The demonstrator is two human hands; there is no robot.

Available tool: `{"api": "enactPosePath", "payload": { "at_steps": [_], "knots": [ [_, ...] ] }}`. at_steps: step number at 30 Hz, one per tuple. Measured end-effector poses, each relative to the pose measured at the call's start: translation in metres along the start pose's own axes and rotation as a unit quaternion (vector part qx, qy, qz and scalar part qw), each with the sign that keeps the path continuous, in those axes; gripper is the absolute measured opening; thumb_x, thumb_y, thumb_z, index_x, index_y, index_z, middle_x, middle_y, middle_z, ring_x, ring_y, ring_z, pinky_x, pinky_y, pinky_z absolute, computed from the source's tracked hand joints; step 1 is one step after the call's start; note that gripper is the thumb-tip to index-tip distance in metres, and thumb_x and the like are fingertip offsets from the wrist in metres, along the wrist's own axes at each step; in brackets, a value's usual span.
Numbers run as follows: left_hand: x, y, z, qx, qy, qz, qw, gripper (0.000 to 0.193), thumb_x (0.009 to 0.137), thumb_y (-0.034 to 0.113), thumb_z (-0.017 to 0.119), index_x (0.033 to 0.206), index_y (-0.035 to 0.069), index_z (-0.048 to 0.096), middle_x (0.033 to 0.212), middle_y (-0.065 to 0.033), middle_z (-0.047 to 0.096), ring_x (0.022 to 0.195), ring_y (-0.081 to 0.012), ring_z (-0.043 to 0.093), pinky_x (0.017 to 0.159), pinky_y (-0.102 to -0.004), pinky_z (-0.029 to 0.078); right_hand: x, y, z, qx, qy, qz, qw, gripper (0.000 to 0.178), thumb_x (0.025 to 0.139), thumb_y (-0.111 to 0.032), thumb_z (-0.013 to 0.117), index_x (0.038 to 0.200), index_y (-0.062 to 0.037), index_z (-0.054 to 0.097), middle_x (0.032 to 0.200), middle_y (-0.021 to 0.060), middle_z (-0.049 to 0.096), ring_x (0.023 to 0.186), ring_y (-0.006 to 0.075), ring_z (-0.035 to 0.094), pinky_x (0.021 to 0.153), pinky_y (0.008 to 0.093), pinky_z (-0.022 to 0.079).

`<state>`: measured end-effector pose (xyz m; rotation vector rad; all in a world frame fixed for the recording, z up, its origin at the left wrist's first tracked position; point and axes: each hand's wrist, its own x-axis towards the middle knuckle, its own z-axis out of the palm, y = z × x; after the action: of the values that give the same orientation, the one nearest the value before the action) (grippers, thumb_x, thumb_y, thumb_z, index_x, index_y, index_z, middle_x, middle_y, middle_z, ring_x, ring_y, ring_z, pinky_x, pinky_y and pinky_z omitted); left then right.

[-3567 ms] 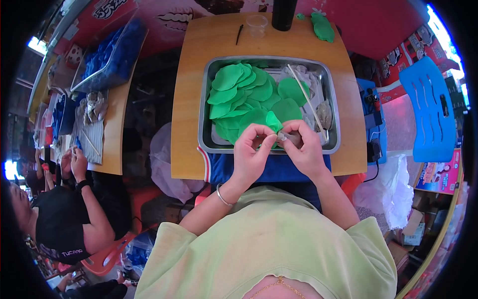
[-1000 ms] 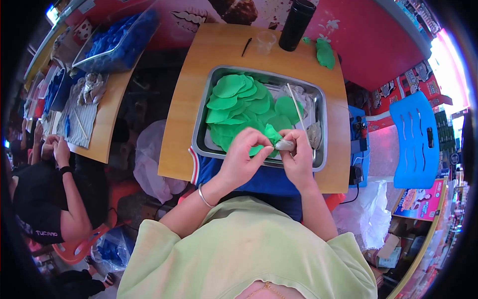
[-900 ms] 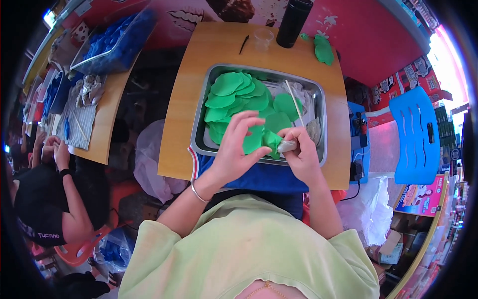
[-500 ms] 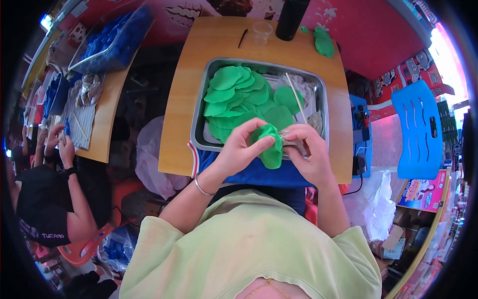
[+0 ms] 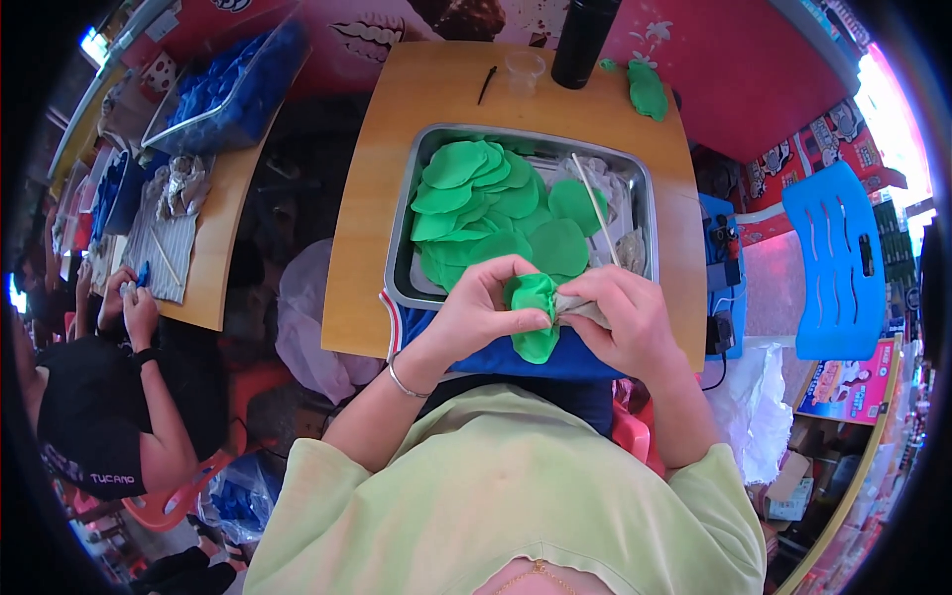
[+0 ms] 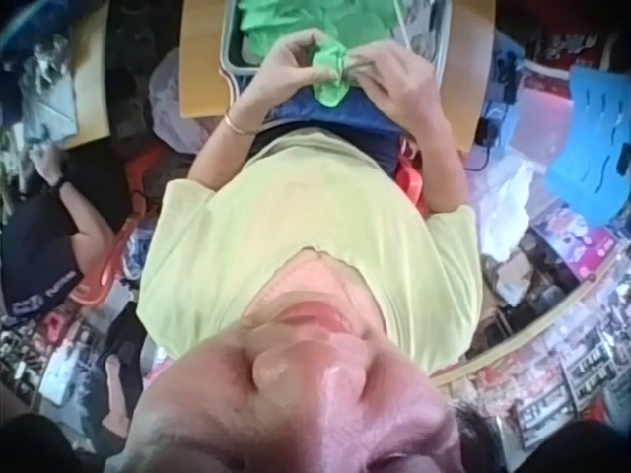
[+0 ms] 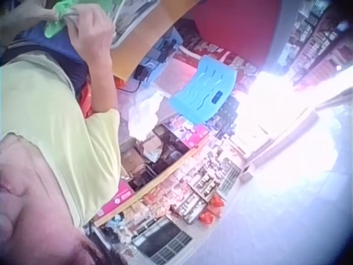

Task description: Assembling small stuffed items by wrapping green material circles around a filling.

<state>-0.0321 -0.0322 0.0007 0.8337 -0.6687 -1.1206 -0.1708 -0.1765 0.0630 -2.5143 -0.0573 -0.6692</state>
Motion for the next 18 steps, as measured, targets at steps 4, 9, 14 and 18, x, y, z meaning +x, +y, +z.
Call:
{"api": "enactPosePath", "payload": {
  "at_steps": [4,9,14,18],
  "knots": [
    [-0.001,-0.001,0.001,0.018,-0.004,0.038,0.999,0.029,0.075,0.001,0.077,0.098,0.002,0.058,0.092,-0.0018,0.063,0.084,-0.0074,0.059,0.073,-0.0232,0.05,0.0,-0.011,0.001,0.033,0.009,0.07,0.997,0.029,0.074,-0.008,0.073,0.099,-0.0075,0.059,0.084,0.0095,0.065,0.071,0.0255,0.065,0.059,0.0326,0.051],
    [-0.002,-0.002,0.002,0.072,0.004,0.074,0.995,0.03,0.075,0.002,0.076,0.099,0.002,0.058,0.092,-0.0016,0.062,0.083,-0.0071,0.058,0.073,-0.023,0.05,0.005,-0.016,-0.009,0.249,-0.121,0.327,0.904,0.033,0.079,-0.007,0.07,0.108,-0.007,0.054,0.092,0.0119,0.064,0.075,0.0237,0.065,0.063,0.0301,0.051],
    [-0.001,-0.007,-0.004,-0.051,0.012,0.026,0.998,0.026,0.082,0.005,0.071,0.103,0.002,0.056,0.094,-0.0013,0.062,0.084,-0.0071,0.058,0.074,-0.0228,0.05,0.002,-0.01,-0.006,0.239,-0.081,0.14,0.958,0.035,0.075,0.001,0.071,0.105,-0.008,0.056,0.108,0.0133,0.059,0.086,0.0269,0.065,0.067,0.0316,0.053],
    [-0.001,-0.008,0.0,-0.046,0.012,-0.015,0.999,0.023,0.089,0.009,0.063,0.109,0.001,0.054,0.1,-0.0029,0.06,0.089,-0.0076,0.057,0.078,-0.0219,0.048,0.004,-0.013,0.001,0.079,-0.015,0.044,0.996,0.032,0.072,0.0,0.072,0.1,-0.007,0.057,0.104,0.0117,0.06,0.086,0.0295,0.064,0.07,0.0341,0.053]
  ]
}}
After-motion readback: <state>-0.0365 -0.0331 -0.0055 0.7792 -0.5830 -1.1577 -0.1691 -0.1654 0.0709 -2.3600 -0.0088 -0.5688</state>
